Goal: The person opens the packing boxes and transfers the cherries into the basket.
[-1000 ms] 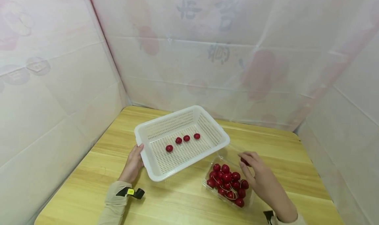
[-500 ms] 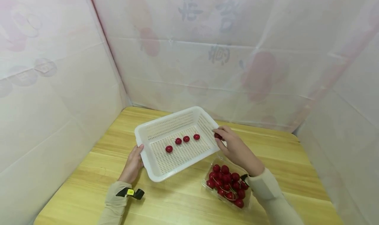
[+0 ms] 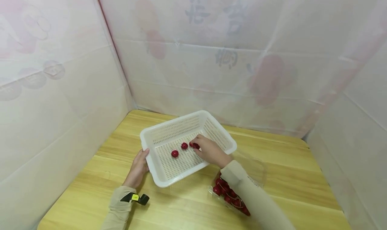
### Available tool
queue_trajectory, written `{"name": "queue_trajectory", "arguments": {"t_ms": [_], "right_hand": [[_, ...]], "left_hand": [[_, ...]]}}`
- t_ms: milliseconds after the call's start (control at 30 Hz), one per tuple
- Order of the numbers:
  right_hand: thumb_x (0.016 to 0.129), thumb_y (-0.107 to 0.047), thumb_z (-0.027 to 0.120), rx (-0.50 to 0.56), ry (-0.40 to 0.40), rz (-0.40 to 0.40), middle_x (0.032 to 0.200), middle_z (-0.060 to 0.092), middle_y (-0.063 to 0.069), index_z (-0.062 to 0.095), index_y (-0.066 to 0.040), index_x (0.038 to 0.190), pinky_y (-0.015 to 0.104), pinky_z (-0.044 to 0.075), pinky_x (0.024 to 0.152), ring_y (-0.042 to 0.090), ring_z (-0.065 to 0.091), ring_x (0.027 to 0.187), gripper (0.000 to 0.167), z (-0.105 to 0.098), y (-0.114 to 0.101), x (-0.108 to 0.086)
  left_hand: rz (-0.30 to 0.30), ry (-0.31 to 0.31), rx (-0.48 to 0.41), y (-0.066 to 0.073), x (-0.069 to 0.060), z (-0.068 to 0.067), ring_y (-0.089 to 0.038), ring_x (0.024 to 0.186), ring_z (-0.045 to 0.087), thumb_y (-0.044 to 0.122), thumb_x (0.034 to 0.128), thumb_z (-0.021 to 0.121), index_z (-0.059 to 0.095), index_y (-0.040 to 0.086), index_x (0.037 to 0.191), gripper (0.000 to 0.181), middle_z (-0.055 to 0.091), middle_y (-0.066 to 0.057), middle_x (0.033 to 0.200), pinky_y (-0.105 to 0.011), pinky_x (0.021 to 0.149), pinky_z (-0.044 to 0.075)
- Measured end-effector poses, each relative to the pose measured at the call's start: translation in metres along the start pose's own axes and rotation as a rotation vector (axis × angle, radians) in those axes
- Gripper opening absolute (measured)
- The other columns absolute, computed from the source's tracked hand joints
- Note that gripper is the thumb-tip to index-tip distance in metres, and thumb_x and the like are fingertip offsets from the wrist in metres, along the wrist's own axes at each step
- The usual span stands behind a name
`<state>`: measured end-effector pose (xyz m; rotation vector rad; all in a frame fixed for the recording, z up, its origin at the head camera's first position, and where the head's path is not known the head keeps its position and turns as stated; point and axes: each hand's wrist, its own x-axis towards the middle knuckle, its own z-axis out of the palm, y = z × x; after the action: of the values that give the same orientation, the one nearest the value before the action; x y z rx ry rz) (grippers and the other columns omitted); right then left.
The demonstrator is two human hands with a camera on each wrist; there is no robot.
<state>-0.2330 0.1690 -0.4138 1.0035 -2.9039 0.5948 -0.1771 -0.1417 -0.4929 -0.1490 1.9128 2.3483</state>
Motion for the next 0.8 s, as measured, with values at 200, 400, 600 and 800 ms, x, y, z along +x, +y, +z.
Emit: {"name": "queue_trajectory", "arguments": {"t_ms": [200, 400, 600, 800], "right_hand": [[0.096, -0.012, 0.073, -0.009, -0.058, 0.013, 0.116, 0.070, 0.005, 0.071, -0.004, 0.126, 0.031, 0.060, 0.080, 0.016, 0.067, 0.096, 0.031, 0.010, -0.006, 0.005], [0.093, -0.008, 0.075, 0.026, -0.143, 0.053, 0.119, 0.075, 0.009, 0.072, -0.002, 0.123, 0.038, 0.059, 0.089, 0.020, 0.069, 0.104, 0.030, 0.010, -0.007, 0.012], [0.094, -0.008, 0.075, 0.062, -0.209, 0.078, 0.122, 0.075, 0.012, 0.072, -0.003, 0.125, 0.044, 0.061, 0.091, 0.027, 0.071, 0.107, 0.032, 0.012, -0.008, 0.021], [0.095, -0.010, 0.074, 0.039, -0.124, 0.120, 0.127, 0.074, 0.011, 0.071, -0.005, 0.127, 0.043, 0.062, 0.092, 0.027, 0.072, 0.108, 0.033, 0.002, -0.005, 0.008]], "left_hand": [[-0.006, 0.004, 0.005, 0.001, -0.001, 0.001, -0.042, 0.142, 0.050, 0.052, 0.1081, 0.046, 0.026, 0.019, 0.164, 0.068, 0.047, -0.022, 0.156, -0.051, 0.106, 0.057], [-0.008, -0.004, 0.002, 0.001, 0.000, 0.001, -0.042, 0.142, 0.050, 0.052, 0.1081, 0.046, 0.026, 0.018, 0.164, 0.069, 0.046, -0.023, 0.156, -0.050, 0.105, 0.057], [0.011, 0.016, 0.013, 0.003, -0.001, -0.004, -0.043, 0.139, 0.053, 0.050, 0.1091, 0.044, 0.026, 0.018, 0.164, 0.066, 0.049, -0.024, 0.154, -0.051, 0.103, 0.059], [-0.005, -0.006, -0.002, 0.001, 0.003, 0.002, -0.043, 0.139, 0.053, 0.052, 0.1079, 0.046, 0.023, 0.017, 0.165, 0.071, 0.048, -0.025, 0.155, -0.048, 0.104, 0.059]]}}
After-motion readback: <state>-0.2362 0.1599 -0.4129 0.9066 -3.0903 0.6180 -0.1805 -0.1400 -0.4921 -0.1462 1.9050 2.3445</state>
